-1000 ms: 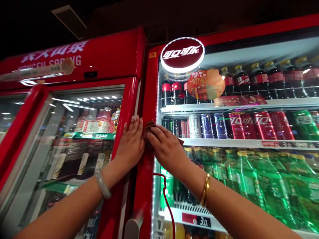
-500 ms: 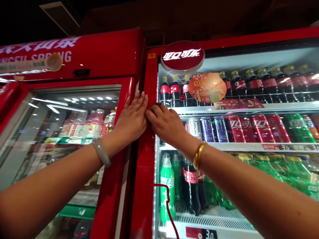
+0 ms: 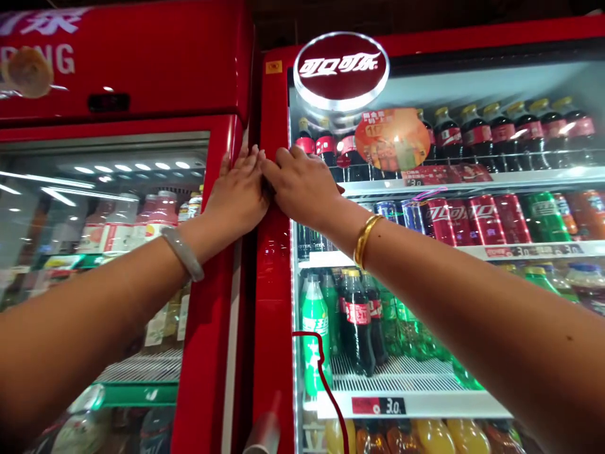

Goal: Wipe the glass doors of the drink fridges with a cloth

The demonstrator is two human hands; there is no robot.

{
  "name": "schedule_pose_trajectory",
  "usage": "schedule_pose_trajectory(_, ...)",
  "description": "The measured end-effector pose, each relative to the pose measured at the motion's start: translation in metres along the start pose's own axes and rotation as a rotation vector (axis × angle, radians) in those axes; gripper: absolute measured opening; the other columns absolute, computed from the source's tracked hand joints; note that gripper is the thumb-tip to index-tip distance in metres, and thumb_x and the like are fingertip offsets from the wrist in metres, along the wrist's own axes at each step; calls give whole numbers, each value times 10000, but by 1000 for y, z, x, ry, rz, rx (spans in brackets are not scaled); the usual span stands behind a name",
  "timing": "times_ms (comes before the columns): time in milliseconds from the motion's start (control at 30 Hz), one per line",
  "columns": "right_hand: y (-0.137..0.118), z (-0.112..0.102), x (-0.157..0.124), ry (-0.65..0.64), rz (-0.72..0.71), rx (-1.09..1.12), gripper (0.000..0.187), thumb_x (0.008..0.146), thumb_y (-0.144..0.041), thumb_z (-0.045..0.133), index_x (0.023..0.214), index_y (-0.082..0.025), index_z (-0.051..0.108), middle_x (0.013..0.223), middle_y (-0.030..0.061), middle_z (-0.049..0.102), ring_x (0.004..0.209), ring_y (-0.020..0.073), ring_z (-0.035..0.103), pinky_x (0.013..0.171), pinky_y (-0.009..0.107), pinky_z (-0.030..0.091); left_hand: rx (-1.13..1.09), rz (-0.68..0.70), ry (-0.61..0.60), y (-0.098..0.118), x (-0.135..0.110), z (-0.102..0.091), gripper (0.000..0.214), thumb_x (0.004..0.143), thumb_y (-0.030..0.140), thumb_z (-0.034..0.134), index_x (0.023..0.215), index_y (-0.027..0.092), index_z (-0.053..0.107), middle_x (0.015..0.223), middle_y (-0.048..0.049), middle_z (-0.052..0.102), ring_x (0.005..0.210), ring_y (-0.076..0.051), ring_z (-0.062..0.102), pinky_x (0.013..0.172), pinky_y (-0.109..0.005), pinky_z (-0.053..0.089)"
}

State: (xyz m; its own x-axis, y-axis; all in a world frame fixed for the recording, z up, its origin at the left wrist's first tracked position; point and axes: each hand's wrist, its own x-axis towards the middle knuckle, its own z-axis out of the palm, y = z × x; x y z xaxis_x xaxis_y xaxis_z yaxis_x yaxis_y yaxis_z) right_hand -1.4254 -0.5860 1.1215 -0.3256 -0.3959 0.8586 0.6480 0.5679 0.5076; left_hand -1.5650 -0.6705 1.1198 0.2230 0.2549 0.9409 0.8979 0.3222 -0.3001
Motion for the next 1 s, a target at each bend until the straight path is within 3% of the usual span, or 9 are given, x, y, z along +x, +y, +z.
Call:
schedule_pose_trajectory(67, 2, -3, 3, -29, 8, 15, 336, 986, -199, 442, 1299, -202, 563, 1243, 126, 639, 1179, 299, 560, 899, 424, 479, 3, 1, -15, -1, -4, -4, 704, 972, 272, 336, 1645, 81, 250, 1744, -136, 219, 1640, -249, 118, 1344, -482, 46)
schedule_pose_trajectory(233, 8, -5, 34, -77, 179, 16, 338, 949, -239, 513, 1279, -192, 575, 1329, 154, 615, 1192, 321, 525, 889, 439, 453, 8, -41, -43, 3, -1, -19, 738, 943, 249, 331, 1648, 55, 232, 1753, -126, 194, 1646, -238, 55, 1345, -446, -4)
schedule_pose_trajectory(300, 1, -5, 27, -76, 159, 9, 326, 1005, -261, 427, 1291, -200, 572, 1344, 153, 604, 1191, 321, 522, 882, 442, 444, -3, -39, -49, 5, -7, -24, 738, 937, 242, 325, 1648, 65, 240, 1752, -121, 198, 1646, -239, 64, 1347, -453, 2)
schedule_pose_trajectory(400, -18, -6, -6, -54, 49, 1, 364, 1061, -262, 298, 1298, -209, 570, 1332, 135, 611, 1212, 312, 528, 906, 448, 442, -31, -22, -51, 6, -23, -25, 735, 930, 238, 342, 1645, 88, 259, 1748, -116, 220, 1643, -253, 101, 1348, -485, 26)
schedule_pose_trajectory(500, -28, -8, -33, -57, -38, 20, 340, 1061, -258, 323, 1274, -207, 583, 1333, 116, 625, 1236, 294, 540, 939, 437, 451, -58, -22, -76, 6, -35, -19, 733, 930, 239, 345, 1643, 90, 257, 1747, -106, 230, 1640, -262, 125, 1347, -512, 45)
schedule_pose_trajectory(767, -18, -10, -5, -100, 161, 50, 431, 1047, -324, 298, 1345, -205, 586, 1339, 98, 615, 1255, 321, 558, 886, 460, 506, -161, -36, -126, 10, -33, -8, 774, 924, 286, 371, 1640, 49, 196, 1762, 11, 164, 1647, -240, 26, 1357, -477, -79)
schedule_pose_trajectory(900, -43, -15, -42, -138, 114, 97, 455, 1074, -352, 253, 1360, -222, 582, 1382, 88, 613, 1295, 310, 540, 952, 474, 515, -267, -24, -155, 15, -67, -8, 799, 922, 318, 390, 1666, 142, 156, 1750, 102, 175, 1647, -239, -34, 1353, -493, -117)
schedule_pose_trajectory(1000, -64, -21, -84, -165, 92, 153, 396, 1072, -351, 322, 1337, -228, 590, 1372, 79, 621, 1316, 302, 532, 1004, 475, 506, -280, -18, -182, 23, -104, -10, 752, 943, 273, 358, 1661, 141, 181, 1757, 79, 159, 1649, -226, -18, 1356, -481, -101)
